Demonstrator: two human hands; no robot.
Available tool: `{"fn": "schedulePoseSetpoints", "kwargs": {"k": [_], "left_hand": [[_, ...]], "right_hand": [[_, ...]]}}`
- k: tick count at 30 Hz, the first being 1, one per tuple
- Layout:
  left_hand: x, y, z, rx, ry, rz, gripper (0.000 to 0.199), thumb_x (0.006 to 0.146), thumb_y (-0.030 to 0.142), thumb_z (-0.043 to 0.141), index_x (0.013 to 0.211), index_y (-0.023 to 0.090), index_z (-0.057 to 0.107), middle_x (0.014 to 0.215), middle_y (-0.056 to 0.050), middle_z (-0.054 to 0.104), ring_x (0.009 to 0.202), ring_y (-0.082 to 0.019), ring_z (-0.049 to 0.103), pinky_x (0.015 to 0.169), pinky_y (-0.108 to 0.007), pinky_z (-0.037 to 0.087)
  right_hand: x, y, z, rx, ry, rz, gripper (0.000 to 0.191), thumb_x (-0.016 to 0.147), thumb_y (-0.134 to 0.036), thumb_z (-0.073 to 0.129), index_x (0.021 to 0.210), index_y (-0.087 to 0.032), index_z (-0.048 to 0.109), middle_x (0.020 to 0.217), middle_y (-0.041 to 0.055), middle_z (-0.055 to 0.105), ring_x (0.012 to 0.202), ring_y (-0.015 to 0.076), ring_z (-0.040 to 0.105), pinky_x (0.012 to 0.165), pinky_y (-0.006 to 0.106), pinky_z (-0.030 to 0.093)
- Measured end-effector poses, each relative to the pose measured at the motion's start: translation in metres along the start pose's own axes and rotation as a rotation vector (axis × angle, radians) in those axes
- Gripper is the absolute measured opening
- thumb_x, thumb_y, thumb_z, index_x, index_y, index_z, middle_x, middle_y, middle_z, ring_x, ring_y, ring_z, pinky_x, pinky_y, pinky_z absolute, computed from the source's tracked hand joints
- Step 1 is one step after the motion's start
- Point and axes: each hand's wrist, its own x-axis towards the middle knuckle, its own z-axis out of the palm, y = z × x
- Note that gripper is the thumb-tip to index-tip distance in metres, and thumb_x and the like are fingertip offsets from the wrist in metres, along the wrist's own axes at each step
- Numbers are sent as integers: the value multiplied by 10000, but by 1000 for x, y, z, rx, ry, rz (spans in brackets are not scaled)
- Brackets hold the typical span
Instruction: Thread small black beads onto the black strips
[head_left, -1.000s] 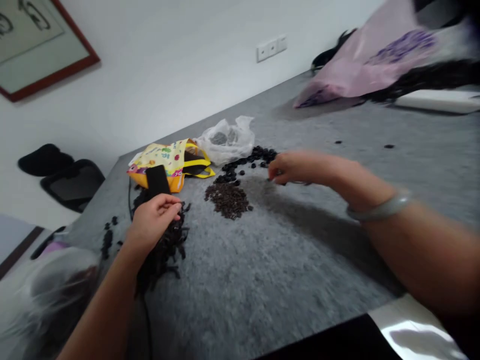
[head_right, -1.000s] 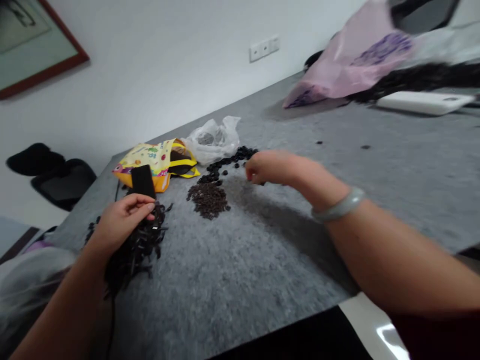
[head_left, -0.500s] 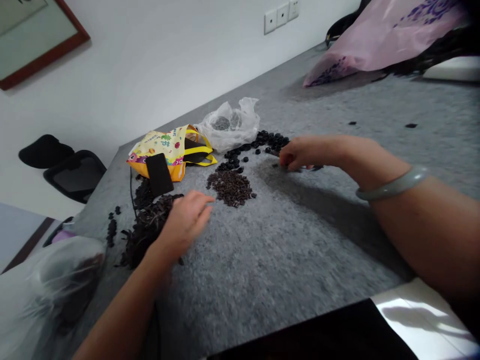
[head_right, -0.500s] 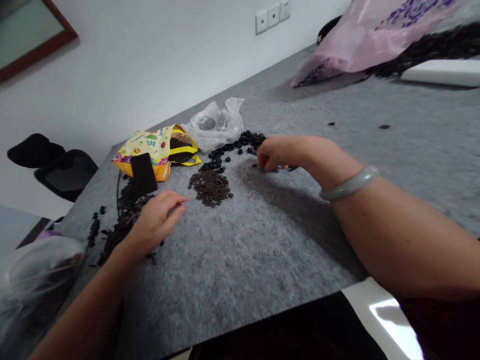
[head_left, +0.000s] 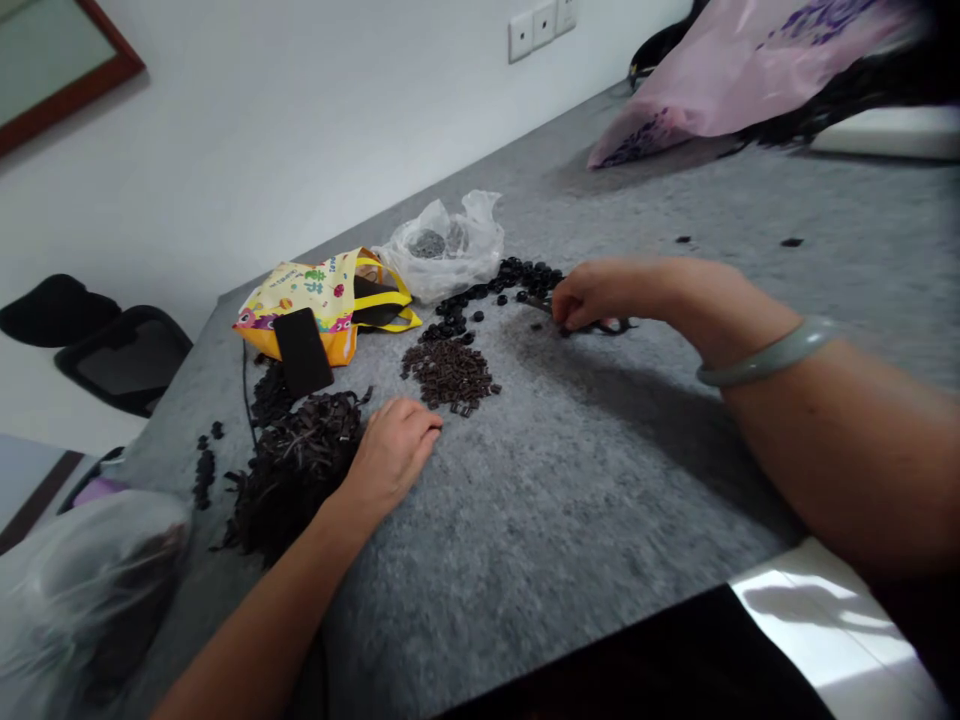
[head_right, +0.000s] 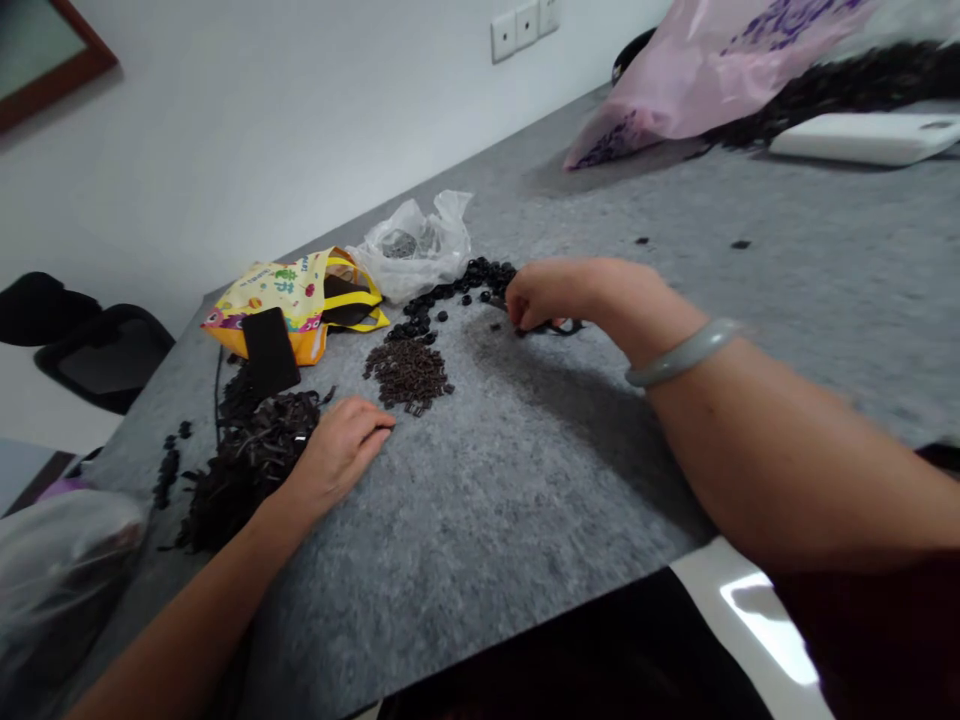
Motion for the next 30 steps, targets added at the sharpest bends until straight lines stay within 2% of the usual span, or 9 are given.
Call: {"fn": "schedulePoseSetpoints", "kwargs": {"k": [1,5,9,11,14,18,23,27,30], "left_hand": [[0,-1,-1,-37,12,-13,191,952,210,526,1015,211,706,1005,-90,691,991,-256,634,902,-424,491],[0,1,-6,-156,56,-111,154,910,248,553,937,219,702,911,-74,728,887,-261,671,847,-420,503],[-1,10,-11,-367,102,-244,109,848,297,632,887,251,724,838,-33,747,794,-232,682,762,-355,522],[-1,14,-12,-482,100,-308,103,808,309,668,859,258,742,807,-24,752,755,-222,679,729,-335,530],[1,17,-13,-640,107,-408,137,753,340,715,842,253,770,800,-29,762,740,-218,688,715,-330,544],[4,14,-17,-865,151,-567,224,705,348,776,888,220,778,832,-46,767,760,-204,704,708,-312,556],[8,14,-25,-1177,269,-628,244,668,266,813,883,176,741,778,-26,741,717,-152,690,733,-287,559],[9,16,-28,-1331,285,-680,252,665,251,822,873,155,718,770,-31,732,695,-144,688,732,-301,563],[8,17,-27,-1347,289,-679,238,690,256,818,879,151,717,754,-31,729,690,-142,687,736,-306,565]], "right_hand": [[-2,-5,-3,22,-95,-41,111,806,-93,685,869,-122,771,698,29,716,540,66,540,536,221,369],[-9,-25,-9,189,-137,-179,109,812,-152,679,897,-181,741,687,12,694,569,108,586,507,216,428],[-9,-32,-7,341,-300,-228,135,814,-285,701,906,-190,728,737,27,706,656,143,655,526,224,476],[-8,-30,-7,389,-261,-238,161,828,-333,693,904,-195,725,746,28,700,673,140,657,535,220,474],[-6,-24,-7,304,-167,-242,94,805,-247,693,868,-196,739,688,9,674,605,112,595,516,212,433],[-2,-17,0,149,-264,-291,191,744,-132,674,890,-206,771,748,3,712,603,111,561,533,216,421],[7,-13,13,28,-277,-340,223,729,-79,629,883,-179,755,804,19,720,683,138,596,627,247,449],[14,-14,16,-7,-226,-377,127,824,-161,602,831,-180,727,778,44,698,687,163,604,639,279,454],[7,-30,16,162,-185,-335,125,873,-286,600,877,-197,688,809,54,690,696,169,627,594,273,465]]}}
